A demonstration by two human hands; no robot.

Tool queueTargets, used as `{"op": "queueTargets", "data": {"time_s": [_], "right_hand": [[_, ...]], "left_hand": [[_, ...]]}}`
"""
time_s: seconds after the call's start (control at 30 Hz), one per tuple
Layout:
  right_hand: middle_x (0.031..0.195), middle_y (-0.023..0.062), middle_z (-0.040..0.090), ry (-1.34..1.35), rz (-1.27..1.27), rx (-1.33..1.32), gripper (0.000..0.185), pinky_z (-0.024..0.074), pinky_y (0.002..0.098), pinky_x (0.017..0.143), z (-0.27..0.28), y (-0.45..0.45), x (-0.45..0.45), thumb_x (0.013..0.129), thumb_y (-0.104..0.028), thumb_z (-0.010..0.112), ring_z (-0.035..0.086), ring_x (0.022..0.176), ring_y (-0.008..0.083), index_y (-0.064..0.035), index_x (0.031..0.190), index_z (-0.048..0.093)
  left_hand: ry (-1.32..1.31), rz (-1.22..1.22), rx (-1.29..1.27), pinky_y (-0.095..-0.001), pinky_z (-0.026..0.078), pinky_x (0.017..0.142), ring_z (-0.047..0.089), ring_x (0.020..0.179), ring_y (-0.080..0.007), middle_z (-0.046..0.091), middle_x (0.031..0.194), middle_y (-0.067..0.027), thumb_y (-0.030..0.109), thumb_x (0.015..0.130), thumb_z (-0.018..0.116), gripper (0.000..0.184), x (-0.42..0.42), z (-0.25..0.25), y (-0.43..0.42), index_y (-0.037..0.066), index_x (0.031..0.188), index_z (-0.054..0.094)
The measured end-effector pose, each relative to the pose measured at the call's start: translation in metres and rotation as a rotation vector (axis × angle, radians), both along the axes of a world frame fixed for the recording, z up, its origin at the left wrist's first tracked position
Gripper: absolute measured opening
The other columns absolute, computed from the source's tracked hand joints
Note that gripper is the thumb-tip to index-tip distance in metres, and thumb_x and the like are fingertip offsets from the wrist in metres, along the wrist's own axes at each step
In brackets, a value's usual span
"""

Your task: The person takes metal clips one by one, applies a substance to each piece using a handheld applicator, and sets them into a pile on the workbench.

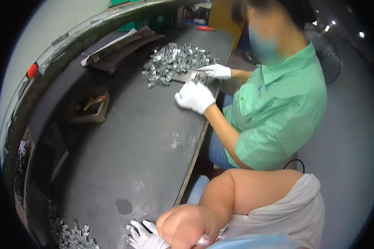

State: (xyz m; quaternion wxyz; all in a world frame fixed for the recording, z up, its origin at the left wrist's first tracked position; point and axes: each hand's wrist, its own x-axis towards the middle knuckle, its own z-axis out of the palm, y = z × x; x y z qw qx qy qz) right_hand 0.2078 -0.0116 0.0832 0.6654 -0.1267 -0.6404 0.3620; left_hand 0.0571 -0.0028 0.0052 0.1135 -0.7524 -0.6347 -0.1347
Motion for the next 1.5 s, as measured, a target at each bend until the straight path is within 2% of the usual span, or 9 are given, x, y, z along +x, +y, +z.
{"op": "queueTargets", "data": {"time_s": [0.3, 0.4, 0.47, 0.53, 0.7, 0.83, 1.1, 1.43, 1.5], "right_hand": [[0.070, 0.0024, 0.056, 0.097, -0.167, -0.120, 0.014, 0.0394, 0.0329, 0.060, -0.001, -0.008, -0.016, 0.078, -0.020, 0.061, 0.050, 0.063, 0.0227, -0.0066, 0.075, 0.057], [0.073, 0.0068, 0.059, -0.195, -0.447, -0.172, 0.016, 0.0400, 0.0301, 0.057, -0.007, 0.009, -0.001, 0.075, -0.021, 0.065, 0.052, 0.061, 0.0229, -0.0060, 0.079, 0.060], [0.076, 0.0080, 0.060, -0.536, -0.633, -0.346, 0.018, 0.0428, 0.0305, 0.059, -0.033, 0.024, 0.016, 0.074, -0.022, 0.065, 0.054, 0.064, 0.0240, -0.0068, 0.081, 0.060], [0.077, 0.0097, 0.061, -0.458, -0.559, -0.836, 0.021, 0.0455, 0.0312, 0.063, -0.058, 0.041, 0.025, 0.072, -0.024, 0.066, 0.056, 0.068, 0.0266, -0.0072, 0.085, 0.061], [0.088, 0.0140, 0.061, -1.035, -0.843, -1.151, 0.030, 0.0459, 0.0378, 0.072, -0.041, 0.099, 0.079, 0.076, -0.027, 0.059, 0.058, 0.084, 0.0313, -0.0083, 0.100, 0.057], [0.098, 0.0136, 0.060, -0.991, -0.851, -1.452, 0.031, 0.0458, 0.0376, 0.077, -0.069, 0.120, 0.090, 0.079, -0.024, 0.058, 0.057, 0.091, 0.0304, -0.0073, 0.104, 0.055], [0.099, 0.0156, 0.057, -1.262, -0.512, -0.984, 0.027, 0.0458, 0.0374, 0.076, -0.075, 0.093, 0.004, 0.072, -0.015, 0.058, 0.058, 0.085, 0.0312, -0.0106, 0.099, 0.059], [0.077, 0.0020, 0.057, 0.028, -0.302, -0.889, 0.021, 0.0442, 0.0221, 0.065, -0.064, 0.050, 0.022, 0.075, -0.011, 0.066, 0.052, 0.073, 0.0082, -0.0025, 0.093, 0.059], [0.076, 0.0009, 0.056, 0.027, -0.402, -0.830, 0.019, 0.0435, 0.0209, 0.063, -0.070, 0.045, 0.023, 0.076, -0.009, 0.066, 0.051, 0.069, 0.0059, -0.0019, 0.092, 0.058]], "left_hand": [[0.254, -0.153, -0.309, -0.0442, 0.039, 0.086, 0.042, 0.114, -0.0340, 0.046, 0.125, -0.0075, 0.036, 0.080, 0.042, 0.048, -0.043, -0.043, 0.005, 0.016, 0.124, 0.041], [0.038, -0.034, -0.106, -0.0434, 0.036, 0.088, 0.050, 0.100, -0.0338, 0.053, 0.112, -0.0158, 0.027, 0.083, 0.043, 0.036, -0.015, -0.033, -0.007, 0.005, 0.110, 0.052], [-0.023, -0.001, -0.012, -0.0442, 0.035, 0.089, 0.052, 0.096, -0.0347, 0.055, 0.108, -0.0192, 0.025, 0.084, 0.045, 0.034, -0.009, -0.031, -0.008, 0.001, 0.106, 0.056], [-0.040, 0.006, -0.036, -0.0444, 0.035, 0.089, 0.052, 0.096, -0.0351, 0.055, 0.108, -0.0201, 0.023, 0.082, 0.047, 0.033, -0.006, -0.027, -0.007, 0.001, 0.105, 0.056], [0.012, 0.039, -0.053, -0.0458, 0.035, 0.089, 0.050, 0.096, -0.0382, 0.055, 0.108, -0.0202, 0.023, 0.080, 0.047, 0.034, -0.013, -0.037, -0.001, 0.002, 0.106, 0.056], [-0.038, 0.037, -0.021, -0.0498, 0.036, 0.087, 0.050, 0.091, -0.0415, 0.055, 0.104, -0.0197, 0.024, 0.075, 0.052, 0.034, -0.012, -0.037, 0.001, 0.003, 0.101, 0.056], [-0.031, 0.083, -0.062, -0.0481, 0.036, 0.088, 0.051, 0.095, -0.0401, 0.055, 0.108, -0.0171, 0.028, 0.077, 0.051, 0.035, -0.012, -0.039, 0.000, 0.007, 0.104, 0.058], [-0.232, 0.290, -0.183, -0.0492, 0.026, 0.097, 0.043, 0.108, -0.0431, 0.050, 0.120, -0.0121, 0.037, 0.083, 0.044, 0.038, -0.005, -0.038, 0.018, 0.014, 0.110, 0.059], [-0.273, 0.398, -0.223, -0.0483, 0.022, 0.100, 0.038, 0.113, -0.0422, 0.046, 0.125, -0.0108, 0.041, 0.085, 0.041, 0.039, 0.010, -0.033, 0.041, 0.018, 0.109, 0.060]]}}
